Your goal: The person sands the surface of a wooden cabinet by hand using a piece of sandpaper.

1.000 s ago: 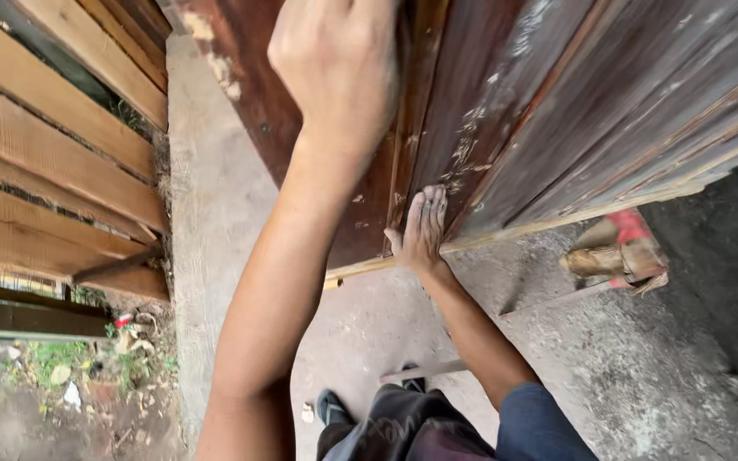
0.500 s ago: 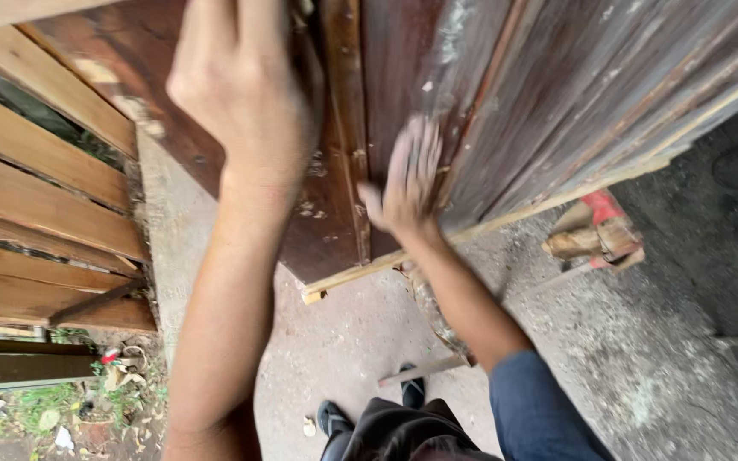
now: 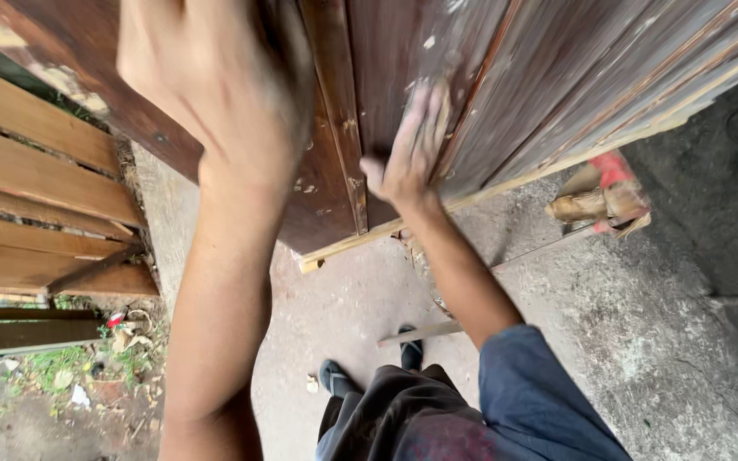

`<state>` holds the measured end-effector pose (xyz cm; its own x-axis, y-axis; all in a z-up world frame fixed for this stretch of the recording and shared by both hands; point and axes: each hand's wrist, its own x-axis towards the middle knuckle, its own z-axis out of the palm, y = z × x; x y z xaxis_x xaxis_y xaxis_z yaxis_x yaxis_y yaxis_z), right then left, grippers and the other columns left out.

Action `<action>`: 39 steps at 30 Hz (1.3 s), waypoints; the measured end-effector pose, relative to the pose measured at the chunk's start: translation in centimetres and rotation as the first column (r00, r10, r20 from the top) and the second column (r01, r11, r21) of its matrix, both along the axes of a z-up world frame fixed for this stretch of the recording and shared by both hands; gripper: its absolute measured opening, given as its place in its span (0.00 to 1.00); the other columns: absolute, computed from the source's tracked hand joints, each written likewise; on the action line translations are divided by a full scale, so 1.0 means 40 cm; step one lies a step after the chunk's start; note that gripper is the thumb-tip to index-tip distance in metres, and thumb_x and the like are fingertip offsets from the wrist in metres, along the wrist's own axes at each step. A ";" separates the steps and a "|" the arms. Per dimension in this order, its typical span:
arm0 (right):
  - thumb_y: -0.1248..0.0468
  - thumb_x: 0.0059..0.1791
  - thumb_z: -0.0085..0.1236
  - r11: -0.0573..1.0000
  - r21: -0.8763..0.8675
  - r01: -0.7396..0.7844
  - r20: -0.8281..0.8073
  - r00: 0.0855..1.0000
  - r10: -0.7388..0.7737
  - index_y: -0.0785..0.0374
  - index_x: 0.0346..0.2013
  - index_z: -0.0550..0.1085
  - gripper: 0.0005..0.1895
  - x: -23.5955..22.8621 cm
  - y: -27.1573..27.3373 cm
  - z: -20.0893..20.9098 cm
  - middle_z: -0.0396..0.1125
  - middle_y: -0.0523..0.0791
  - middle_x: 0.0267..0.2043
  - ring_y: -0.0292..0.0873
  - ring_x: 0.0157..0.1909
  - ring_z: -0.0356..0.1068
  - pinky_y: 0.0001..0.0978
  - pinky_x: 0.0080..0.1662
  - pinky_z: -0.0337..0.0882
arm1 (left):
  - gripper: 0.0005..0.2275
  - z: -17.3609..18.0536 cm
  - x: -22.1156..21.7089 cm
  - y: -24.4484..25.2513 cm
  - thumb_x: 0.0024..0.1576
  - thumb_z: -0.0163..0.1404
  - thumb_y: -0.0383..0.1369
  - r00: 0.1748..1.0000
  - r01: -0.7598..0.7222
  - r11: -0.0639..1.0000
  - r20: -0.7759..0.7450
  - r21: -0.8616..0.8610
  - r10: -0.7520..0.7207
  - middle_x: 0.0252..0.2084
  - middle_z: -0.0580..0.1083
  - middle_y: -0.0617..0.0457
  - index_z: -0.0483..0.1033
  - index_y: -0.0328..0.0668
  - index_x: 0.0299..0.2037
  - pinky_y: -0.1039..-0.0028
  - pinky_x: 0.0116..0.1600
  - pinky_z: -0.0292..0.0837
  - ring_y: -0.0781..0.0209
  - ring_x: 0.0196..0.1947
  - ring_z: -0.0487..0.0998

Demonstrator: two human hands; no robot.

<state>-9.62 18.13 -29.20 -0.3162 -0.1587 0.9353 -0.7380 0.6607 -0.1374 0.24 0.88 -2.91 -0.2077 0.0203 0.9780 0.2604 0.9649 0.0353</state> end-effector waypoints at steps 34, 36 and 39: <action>0.31 0.57 0.24 0.998 0.014 0.066 0.169 0.983 -0.068 0.72 0.77 0.28 0.53 0.085 0.009 -0.082 0.24 0.59 0.82 0.58 0.85 0.24 0.55 0.80 0.26 | 0.28 -0.120 0.015 0.086 0.68 0.57 0.31 0.994 -0.003 0.999 0.110 -0.036 0.007 0.43 0.74 0.51 0.54 0.24 0.69 0.72 0.34 0.65 0.58 0.33 0.70; 0.29 0.55 0.21 0.997 -0.036 0.069 0.177 0.982 -0.062 0.70 0.77 0.28 0.55 0.054 -0.003 -0.046 0.23 0.57 0.82 0.55 0.84 0.23 0.53 0.79 0.26 | 0.28 -0.129 0.014 0.085 0.69 0.60 0.34 0.994 -0.019 0.998 0.106 -0.053 0.025 0.38 0.73 0.51 0.55 0.22 0.68 0.70 0.35 0.63 0.59 0.30 0.69; 0.28 0.54 0.19 0.997 -0.061 0.056 0.139 0.989 -0.048 0.69 0.78 0.30 0.55 -0.016 -0.011 -0.020 0.23 0.56 0.82 0.53 0.84 0.25 0.50 0.79 0.28 | 0.29 -0.147 0.013 0.081 0.70 0.56 0.33 0.993 -0.019 0.998 0.113 -0.063 0.027 0.44 0.75 0.50 0.53 0.24 0.72 0.73 0.35 0.65 0.59 0.33 0.70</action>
